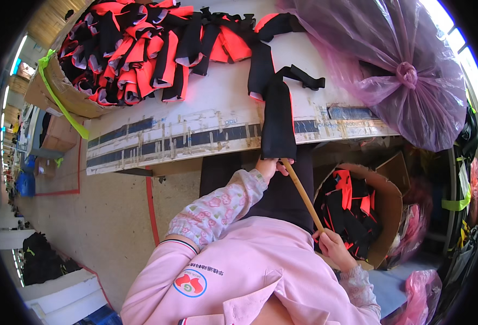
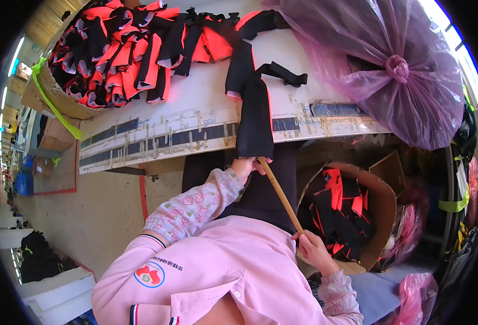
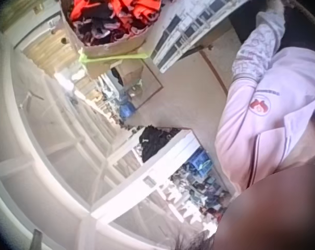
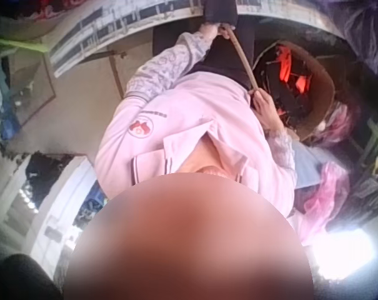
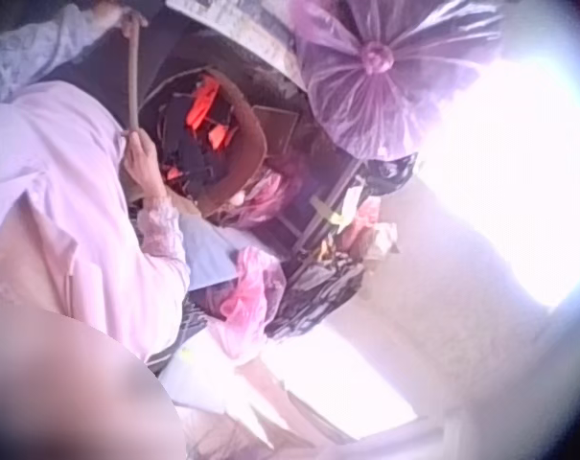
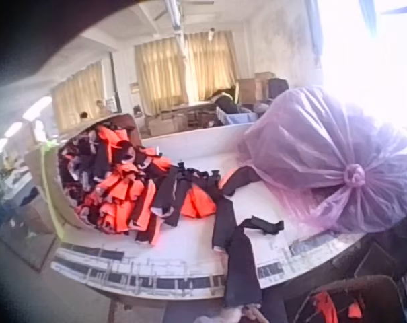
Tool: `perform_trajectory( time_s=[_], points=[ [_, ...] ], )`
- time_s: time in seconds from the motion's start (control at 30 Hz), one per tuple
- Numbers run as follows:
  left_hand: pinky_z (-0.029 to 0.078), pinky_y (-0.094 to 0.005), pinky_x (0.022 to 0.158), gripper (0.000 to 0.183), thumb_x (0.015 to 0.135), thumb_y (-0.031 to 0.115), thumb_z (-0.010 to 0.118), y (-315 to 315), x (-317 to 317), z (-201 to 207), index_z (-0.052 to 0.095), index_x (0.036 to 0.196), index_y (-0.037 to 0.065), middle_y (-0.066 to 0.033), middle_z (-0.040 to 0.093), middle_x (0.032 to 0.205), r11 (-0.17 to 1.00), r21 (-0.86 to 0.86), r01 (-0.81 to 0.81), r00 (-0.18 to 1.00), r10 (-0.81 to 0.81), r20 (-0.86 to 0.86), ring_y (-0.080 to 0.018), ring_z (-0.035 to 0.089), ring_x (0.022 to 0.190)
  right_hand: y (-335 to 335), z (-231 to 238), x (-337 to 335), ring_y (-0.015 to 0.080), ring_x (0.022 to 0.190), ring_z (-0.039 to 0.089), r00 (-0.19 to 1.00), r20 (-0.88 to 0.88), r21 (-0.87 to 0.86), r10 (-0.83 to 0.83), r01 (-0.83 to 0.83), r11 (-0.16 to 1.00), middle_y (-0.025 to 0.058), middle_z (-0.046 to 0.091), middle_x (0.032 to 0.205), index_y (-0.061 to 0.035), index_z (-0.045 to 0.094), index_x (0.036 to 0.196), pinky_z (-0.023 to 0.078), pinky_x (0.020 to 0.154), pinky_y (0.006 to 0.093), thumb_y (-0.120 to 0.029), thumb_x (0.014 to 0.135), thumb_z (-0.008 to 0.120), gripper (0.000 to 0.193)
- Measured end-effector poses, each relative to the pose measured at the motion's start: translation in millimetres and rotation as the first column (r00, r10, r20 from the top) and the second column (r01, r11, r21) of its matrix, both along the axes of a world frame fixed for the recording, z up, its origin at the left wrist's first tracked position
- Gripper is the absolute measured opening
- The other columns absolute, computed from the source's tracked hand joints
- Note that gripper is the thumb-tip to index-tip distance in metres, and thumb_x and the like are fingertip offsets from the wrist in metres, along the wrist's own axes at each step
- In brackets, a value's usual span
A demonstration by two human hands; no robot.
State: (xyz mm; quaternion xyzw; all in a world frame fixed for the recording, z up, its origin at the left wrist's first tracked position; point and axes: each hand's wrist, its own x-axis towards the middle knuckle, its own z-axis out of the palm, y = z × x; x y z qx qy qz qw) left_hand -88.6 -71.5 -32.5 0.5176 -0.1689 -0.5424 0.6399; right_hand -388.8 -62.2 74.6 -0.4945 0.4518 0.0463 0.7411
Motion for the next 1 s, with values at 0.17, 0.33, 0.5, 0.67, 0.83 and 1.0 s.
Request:
perform_trajectory(
  time_s=[0.17, 0.33, 0.5, 0.67, 0.83, 1.0],
  points=[
    [0.045, -0.0262, 0.041, 0.024, 0.093, 0.019, 0.038, -1, -8, -25, 0.056, 0.095, 0.002, -0.0113, 0.062, 0.073, 0.989, 0.103, -0.104, 0.99, 0.094, 0.105, -0.0163, 0.056, 0.046, -16, -13, 48, 0.0035, 0.039, 0.026, 0.999, 0.031, 0.044, -0.014, 0.013, 0.999, -0.0061, 0.033, 0.05, -0.0049, 0.052, 0.083, 0.02, 0.037, 0.0202, -0.026, 0.095, 0.037, 0.028],
    [0.04, -0.0265, 0.035, 0.019, 0.089, 0.013, 0.043, 5, -20, -16, 0.059, 0.086, 0.003, -0.0056, 0.061, 0.068, 0.944, 0.33, 0.007, 0.968, -0.089, 0.236, -0.0126, 0.054, 0.049, -39, -41, 122, 0.0043, 0.036, 0.022, 0.98, 0.149, 0.158, -0.133, 0.109, 0.981, -0.006, 0.029, 0.047, -0.0076, 0.047, 0.08, 0.017, 0.033, 0.0211, -0.029, 0.095, 0.036, 0.029],
    [0.045, -0.0303, 0.049, 0.013, 0.082, 0.008, 0.05, 1, -24, -32, 0.063, 0.083, 0.005, -0.0041, 0.062, 0.07, 0.947, 0.119, -0.297, 0.882, 0.224, 0.414, -0.0161, 0.059, 0.059, -40, -71, 155, 0.0047, 0.036, 0.02, 0.934, 0.283, 0.393, -0.217, 0.093, 0.915, -0.0058, 0.028, 0.048, -0.0096, 0.046, 0.08, 0.017, 0.033, 0.0209, -0.03, 0.096, 0.035, 0.028],
    [0.045, -0.03, 0.049, 0.014, 0.082, 0.006, 0.048, 0, -17, -26, 0.062, 0.082, 0.003, -0.0063, 0.062, 0.07, 0.953, 0.258, -0.158, 0.934, 0.059, 0.352, -0.017, 0.059, 0.059, -47, -74, 148, 0.0049, 0.036, 0.02, 0.892, 0.357, 0.551, -0.278, 0.039, 0.833, -0.0055, 0.027, 0.047, -0.0098, 0.047, 0.081, 0.017, 0.034, 0.0209, -0.031, 0.096, 0.034, 0.029],
    [0.042, -0.0259, 0.038, 0.019, 0.087, 0.008, 0.041, 5, -15, -25, 0.059, 0.084, 0.003, -0.0079, 0.06, 0.069, 0.973, 0.228, 0.041, 0.983, -0.08, 0.165, -0.0137, 0.054, 0.052, -43, -47, 110, 0.0049, 0.036, 0.023, 0.946, 0.267, 0.379, -0.182, 0.07, 0.923, -0.0051, 0.029, 0.048, -0.0091, 0.048, 0.08, 0.018, 0.034, 0.0211, -0.031, 0.096, 0.033, 0.031],
    [0.041, -0.0231, 0.034, 0.024, 0.089, 0.009, 0.035, -5, -19, -5, 0.057, 0.09, 0.002, -0.0089, 0.06, 0.074, 0.983, 0.182, -0.005, 0.997, -0.009, 0.076, -0.0135, 0.054, 0.052, 1, -14, 52, 0.0056, 0.038, 0.024, 0.961, 0.125, 0.33, -0.245, 0.193, 0.924, -0.005, 0.029, 0.048, -0.0088, 0.047, 0.079, 0.019, 0.036, 0.0212, -0.034, 0.096, 0.031, 0.034]
  ],
)
